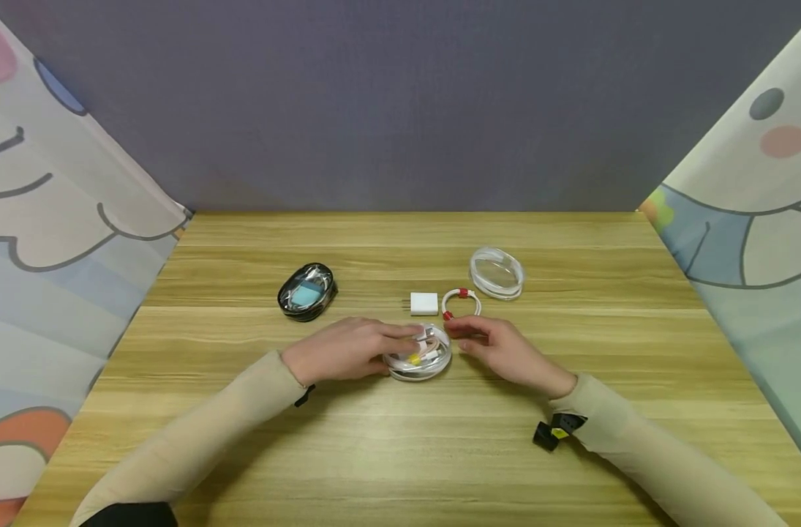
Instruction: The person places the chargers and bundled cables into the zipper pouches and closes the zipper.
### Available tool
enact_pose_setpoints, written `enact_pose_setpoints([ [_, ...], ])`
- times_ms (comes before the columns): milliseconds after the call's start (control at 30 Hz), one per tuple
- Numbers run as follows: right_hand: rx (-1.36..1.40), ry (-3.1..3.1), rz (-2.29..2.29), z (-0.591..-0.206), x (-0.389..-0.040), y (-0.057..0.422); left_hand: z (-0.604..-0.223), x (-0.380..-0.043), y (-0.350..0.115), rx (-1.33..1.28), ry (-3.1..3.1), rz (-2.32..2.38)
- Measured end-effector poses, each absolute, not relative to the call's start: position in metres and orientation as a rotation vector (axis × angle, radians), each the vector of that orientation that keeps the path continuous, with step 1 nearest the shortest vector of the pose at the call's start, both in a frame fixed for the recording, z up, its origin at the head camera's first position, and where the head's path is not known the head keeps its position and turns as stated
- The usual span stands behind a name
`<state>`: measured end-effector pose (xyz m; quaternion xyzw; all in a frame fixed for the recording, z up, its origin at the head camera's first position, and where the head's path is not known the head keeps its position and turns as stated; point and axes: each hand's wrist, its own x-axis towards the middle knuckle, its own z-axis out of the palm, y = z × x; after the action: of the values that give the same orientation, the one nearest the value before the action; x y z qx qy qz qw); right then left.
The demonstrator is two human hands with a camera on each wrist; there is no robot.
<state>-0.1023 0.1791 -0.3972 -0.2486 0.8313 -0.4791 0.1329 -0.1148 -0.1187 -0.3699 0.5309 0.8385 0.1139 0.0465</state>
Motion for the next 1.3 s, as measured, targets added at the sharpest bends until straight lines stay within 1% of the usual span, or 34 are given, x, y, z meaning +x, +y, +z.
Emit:
enact_pose_setpoints([
  [267,-0.780,2.413,-1.383,-0.398,-0.109,0.171,-0.370,-0.118,-0.109,1.647,2.561,0.369],
  [567,-0.731,2.513,-1.256,-0.396,-0.114,0.165,-0.371,-0.118,-0.109,1.657,2.565,0.385],
  [1300,-0.756,2.733,-1.010,-0.394,-0.122,0.153,-0.371,-0.118,-0.111,1.674,2.569,0.314],
])
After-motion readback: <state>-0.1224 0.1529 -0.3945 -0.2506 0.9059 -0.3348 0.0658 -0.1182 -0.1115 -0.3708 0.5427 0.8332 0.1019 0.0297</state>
